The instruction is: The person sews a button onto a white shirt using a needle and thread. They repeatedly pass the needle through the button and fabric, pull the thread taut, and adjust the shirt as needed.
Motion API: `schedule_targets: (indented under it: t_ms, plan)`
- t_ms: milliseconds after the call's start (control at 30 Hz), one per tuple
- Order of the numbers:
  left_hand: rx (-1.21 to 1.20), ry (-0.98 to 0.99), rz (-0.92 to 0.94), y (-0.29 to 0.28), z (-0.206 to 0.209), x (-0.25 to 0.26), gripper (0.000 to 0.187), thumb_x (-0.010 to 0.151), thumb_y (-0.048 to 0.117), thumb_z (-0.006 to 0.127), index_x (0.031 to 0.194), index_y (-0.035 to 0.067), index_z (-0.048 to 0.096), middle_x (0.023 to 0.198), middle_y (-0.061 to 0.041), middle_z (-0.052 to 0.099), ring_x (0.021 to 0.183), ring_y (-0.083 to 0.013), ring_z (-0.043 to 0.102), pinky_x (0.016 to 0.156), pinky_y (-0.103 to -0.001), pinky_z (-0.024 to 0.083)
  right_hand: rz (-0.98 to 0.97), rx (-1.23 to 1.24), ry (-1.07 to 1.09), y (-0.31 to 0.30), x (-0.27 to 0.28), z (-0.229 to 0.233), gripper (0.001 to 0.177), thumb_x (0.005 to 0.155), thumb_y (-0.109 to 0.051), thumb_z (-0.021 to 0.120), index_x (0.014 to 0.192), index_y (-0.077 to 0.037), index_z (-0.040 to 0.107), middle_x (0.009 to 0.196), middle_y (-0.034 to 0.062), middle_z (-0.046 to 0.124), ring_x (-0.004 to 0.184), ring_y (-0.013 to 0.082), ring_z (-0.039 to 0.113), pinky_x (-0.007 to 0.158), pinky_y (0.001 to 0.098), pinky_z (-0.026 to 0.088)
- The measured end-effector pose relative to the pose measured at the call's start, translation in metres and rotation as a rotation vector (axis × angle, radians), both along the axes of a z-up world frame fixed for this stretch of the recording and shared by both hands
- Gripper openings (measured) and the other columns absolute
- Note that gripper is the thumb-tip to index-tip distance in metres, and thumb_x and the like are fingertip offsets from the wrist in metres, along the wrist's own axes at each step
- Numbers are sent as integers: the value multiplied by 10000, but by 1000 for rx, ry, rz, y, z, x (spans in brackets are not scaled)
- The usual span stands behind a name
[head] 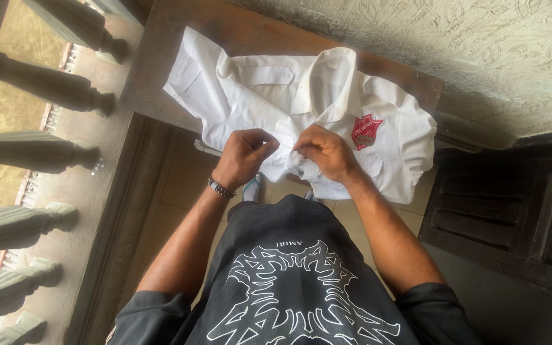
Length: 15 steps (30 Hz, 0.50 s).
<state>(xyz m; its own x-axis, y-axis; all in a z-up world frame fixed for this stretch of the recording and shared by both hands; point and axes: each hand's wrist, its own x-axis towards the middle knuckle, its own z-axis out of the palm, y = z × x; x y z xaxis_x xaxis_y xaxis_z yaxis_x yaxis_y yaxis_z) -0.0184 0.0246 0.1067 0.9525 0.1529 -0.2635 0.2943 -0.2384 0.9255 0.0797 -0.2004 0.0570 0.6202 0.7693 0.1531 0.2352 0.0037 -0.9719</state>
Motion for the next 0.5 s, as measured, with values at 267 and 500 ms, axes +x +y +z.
schedule_targets:
  t_ms: [267, 500]
  plan:
    - [-241, 51, 115, -6, -33, 17, 170, 929, 142, 735, 940, -28, 732, 737, 26, 684, 649, -38, 557, 574, -232, 458, 31, 292, 674, -6, 10, -39, 244, 936, -19, 718, 1179, -13, 704, 948, 41, 684, 798, 112, 647, 722, 268, 538]
    - [-528, -96, -215, 9, -32, 21, 71, 951, 49, 718, 994, 2, 687, 863, 37, 684, 789, -45, 599, 704, -226, 500, 47, 451, 859, -8, 15, -45, 90, 1045, -92, 641, 1103, -37, 681, 968, 38, 664, 833, 147, 648, 714, 299, 509]
